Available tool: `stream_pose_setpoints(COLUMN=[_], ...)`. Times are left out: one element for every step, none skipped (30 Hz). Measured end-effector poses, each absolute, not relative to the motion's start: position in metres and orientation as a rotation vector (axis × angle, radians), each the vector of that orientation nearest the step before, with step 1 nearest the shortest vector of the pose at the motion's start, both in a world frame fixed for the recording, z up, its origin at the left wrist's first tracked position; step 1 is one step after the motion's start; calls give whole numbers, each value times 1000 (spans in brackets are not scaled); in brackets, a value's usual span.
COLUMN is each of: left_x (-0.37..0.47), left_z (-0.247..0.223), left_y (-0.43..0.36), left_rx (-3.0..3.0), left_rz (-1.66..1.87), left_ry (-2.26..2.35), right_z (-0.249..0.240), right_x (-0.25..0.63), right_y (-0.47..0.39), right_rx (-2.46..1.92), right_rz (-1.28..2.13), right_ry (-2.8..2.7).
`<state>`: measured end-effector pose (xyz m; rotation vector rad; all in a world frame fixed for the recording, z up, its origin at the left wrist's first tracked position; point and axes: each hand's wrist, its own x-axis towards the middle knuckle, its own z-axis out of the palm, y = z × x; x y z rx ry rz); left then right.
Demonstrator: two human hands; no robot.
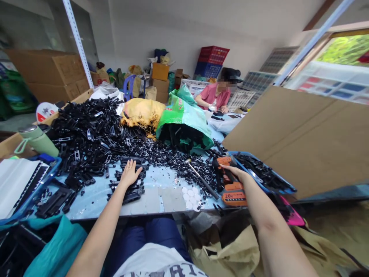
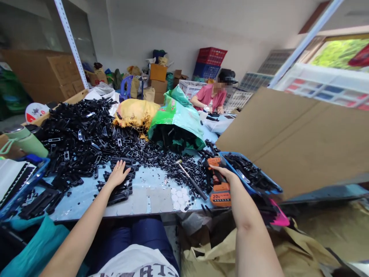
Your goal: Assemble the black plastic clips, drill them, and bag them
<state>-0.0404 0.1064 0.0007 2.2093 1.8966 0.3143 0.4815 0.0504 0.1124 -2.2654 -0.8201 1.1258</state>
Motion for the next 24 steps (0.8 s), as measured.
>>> stream_pose_setpoints(left_x=[-39,-37,-36,-35,-35,-35,-36,-37,-39,-40,-40,-40,-40,-40,-39,-39,-38,-37,-37,-36,-36,-36,-36,-36], left_z=[0,-2,-4,-5,-7,-9,-9,-10,-9,-9,-8,-7,-6,-6,-6,-6,-7,-8,-9,-10,-11,-11,-11,-11], left_y=[110,114,116,117,118,118,118,117,116,116,116,116,116,116,117,118,118,119,120,120,121,121,121,122], left_rx=[2212,2221,2231,2241,2247,2249,2249,2249,2250,2252,2253,2252,2250,2247,2245,2245,2247,2252,2258,2267,2275,2278,2276,2268], left_rz=[317,321,325,330,333,337,339,341,343,347,350,350,349,350,349,348,349,352,358,363,369,374,373,367], left_ry=[1908,1915,1920,1921,1916,1908,1896,1883,1871,1863,1862,1865,1873,1883,1891,1897,1903,1906,1910,1912,1915,1917,1918,1919], right_z=[111,110,108,106,103,102,100,99,98,98,98,99,100,100,101,102,103,103,102,102,101,99,98,96], right_x=[481,479,477,474,471,467,464,461,457,453,449,445,441,437,434,431,429,427,426,425,425,424,423,423], right_y=[53,54,55,56,57,58,59,61,64,67,71,74,76,79,80,81,81,81,81,81,81,82,83,84], right_rx=[-2266,-2269,-2267,-2267,-2271,-2284,-2298,-2310,-2318,-2323,-2328,-2340,-2355,-2369,-2381,-2382,-2370,-2349,-2330,-2318,-2314,-2316,-2323,-2329], right_rz=[1152,1172,1187,1190,1181,1163,1150,1129,1093,1041,977,900,819,750,706,697,717,757,804,845,871,882,881,885], right_ry=[-816,-808,-796,-785,-781,-788,-798,-813,-835,-870,-922,-988,-1064,-1138,-1190,-1218,-1225,-1217,-1202,-1186,-1172,-1160,-1143,-1124])
